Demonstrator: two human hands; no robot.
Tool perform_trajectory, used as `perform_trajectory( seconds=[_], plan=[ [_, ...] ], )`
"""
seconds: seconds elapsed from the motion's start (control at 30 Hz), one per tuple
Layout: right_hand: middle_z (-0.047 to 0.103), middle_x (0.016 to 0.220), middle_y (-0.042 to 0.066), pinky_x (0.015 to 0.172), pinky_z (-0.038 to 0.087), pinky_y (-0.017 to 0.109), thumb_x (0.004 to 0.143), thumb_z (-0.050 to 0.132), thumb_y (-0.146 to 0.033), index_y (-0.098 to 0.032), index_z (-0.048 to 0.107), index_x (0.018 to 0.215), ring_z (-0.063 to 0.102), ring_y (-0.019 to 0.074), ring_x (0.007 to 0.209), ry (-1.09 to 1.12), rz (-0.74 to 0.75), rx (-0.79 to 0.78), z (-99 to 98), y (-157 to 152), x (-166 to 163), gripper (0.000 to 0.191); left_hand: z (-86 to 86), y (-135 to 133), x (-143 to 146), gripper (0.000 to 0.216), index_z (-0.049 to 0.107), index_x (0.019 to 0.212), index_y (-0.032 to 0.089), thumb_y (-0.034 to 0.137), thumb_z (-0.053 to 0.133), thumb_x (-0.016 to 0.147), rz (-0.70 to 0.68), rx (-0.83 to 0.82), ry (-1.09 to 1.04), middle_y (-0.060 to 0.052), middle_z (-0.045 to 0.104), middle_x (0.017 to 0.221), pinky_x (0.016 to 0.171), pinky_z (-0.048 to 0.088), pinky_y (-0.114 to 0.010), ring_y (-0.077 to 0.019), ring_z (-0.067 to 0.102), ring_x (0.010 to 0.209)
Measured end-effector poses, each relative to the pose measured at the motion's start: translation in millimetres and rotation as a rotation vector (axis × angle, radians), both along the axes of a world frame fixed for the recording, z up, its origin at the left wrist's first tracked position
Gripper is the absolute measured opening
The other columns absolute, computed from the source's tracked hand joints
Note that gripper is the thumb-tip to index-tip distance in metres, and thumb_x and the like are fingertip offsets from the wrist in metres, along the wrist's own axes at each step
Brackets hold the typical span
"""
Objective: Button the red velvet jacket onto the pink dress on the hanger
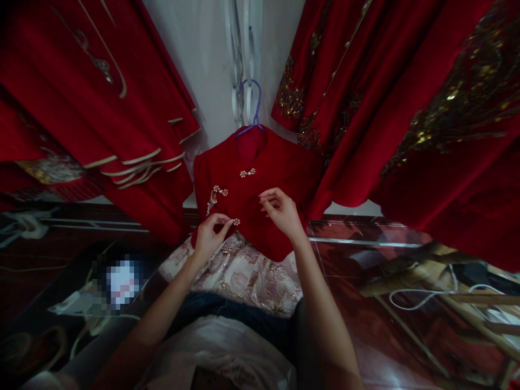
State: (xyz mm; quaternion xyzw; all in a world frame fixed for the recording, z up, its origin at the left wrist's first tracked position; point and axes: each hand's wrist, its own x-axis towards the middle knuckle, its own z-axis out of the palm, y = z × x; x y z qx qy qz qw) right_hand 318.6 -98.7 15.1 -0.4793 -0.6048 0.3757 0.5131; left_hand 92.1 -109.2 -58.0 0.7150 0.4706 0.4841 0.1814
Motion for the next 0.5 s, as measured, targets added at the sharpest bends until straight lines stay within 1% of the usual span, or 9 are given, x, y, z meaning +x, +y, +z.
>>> perform_trajectory(
  seconds=[0.1, 0.2, 0.27, 0.33, 0.4, 0.5],
  plan=[
    [0.065, 0.084, 0.003, 0.052, 0.052, 0.022, 0.080, 0.061, -0.036, -0.020, 0.057, 0.093, 0.065, 0.0125, 0.067, -0.014, -0.005, -0.002, 1.1, -0.5, 1.5, 0.021, 11.0, 13.3, -3.4, 0.017, 0.063, 0.098, 0.021, 0.034, 0.056, 0.091, 0.061, 0.088, 0.048, -0.006, 0.061, 0.094, 0.084, 0.048, -0.031, -0.0178, 0.059, 0.088],
    [0.066, 0.084, 0.004, 0.052, 0.052, 0.023, 0.080, 0.061, -0.036, -0.019, 0.057, 0.094, 0.065, 0.0129, 0.067, -0.023, -0.002, -0.001, 1.1, -0.4, 3.1, 0.022, 24.1, 36.6, -14.0, 0.027, 0.061, 0.116, 0.022, 0.033, 0.053, 0.092, 0.167, 0.201, 0.187, -0.010, 0.054, 0.110, 0.095, 0.044, -0.041, -0.0233, 0.053, 0.104],
    [0.066, 0.084, 0.004, 0.052, 0.052, 0.023, 0.080, 0.060, -0.036, -0.019, 0.057, 0.094, 0.065, 0.0126, 0.067, -0.025, 0.002, 0.001, 1.2, -0.4, 3.8, 0.022, 31.6, 52.7, -22.9, 0.029, 0.061, 0.119, 0.024, 0.032, 0.051, 0.092, 0.196, 0.246, 0.296, -0.011, 0.051, 0.112, 0.097, 0.041, -0.044, -0.0259, 0.048, 0.108],
    [0.066, 0.085, 0.003, 0.052, 0.052, 0.022, 0.080, 0.060, -0.035, -0.020, 0.057, 0.094, 0.065, 0.0123, 0.067, -0.021, 0.003, 0.003, 1.5, -0.6, 4.0, 0.021, 37.7, 65.5, -30.7, 0.026, 0.065, 0.113, 0.024, 0.032, 0.051, 0.092, 0.170, 0.275, 0.389, -0.012, 0.050, 0.110, 0.096, 0.041, -0.045, -0.0268, 0.046, 0.107],
    [0.066, 0.084, 0.003, 0.052, 0.052, 0.023, 0.080, 0.060, -0.035, -0.020, 0.058, 0.094, 0.065, 0.0124, 0.066, -0.013, 0.003, 0.002, 1.7, -0.7, 3.6, 0.020, 43.2, 73.9, -36.0, 0.023, 0.067, 0.106, 0.023, 0.033, 0.052, 0.092, 0.111, 0.296, 0.467, -0.011, 0.051, 0.109, 0.095, 0.041, -0.044, -0.0270, 0.045, 0.107],
    [0.066, 0.084, 0.003, 0.052, 0.052, 0.023, 0.080, 0.061, -0.035, -0.019, 0.058, 0.093, 0.065, 0.0125, 0.066, -0.006, 0.006, -0.004, 1.1, -0.6, 2.5, 0.021, 50.7, 80.4, -39.6, 0.021, 0.065, 0.103, 0.021, 0.032, 0.051, 0.092, 0.019, 0.316, 0.538, -0.011, 0.054, 0.110, 0.096, 0.040, -0.045, -0.0275, 0.046, 0.108]
  ],
)
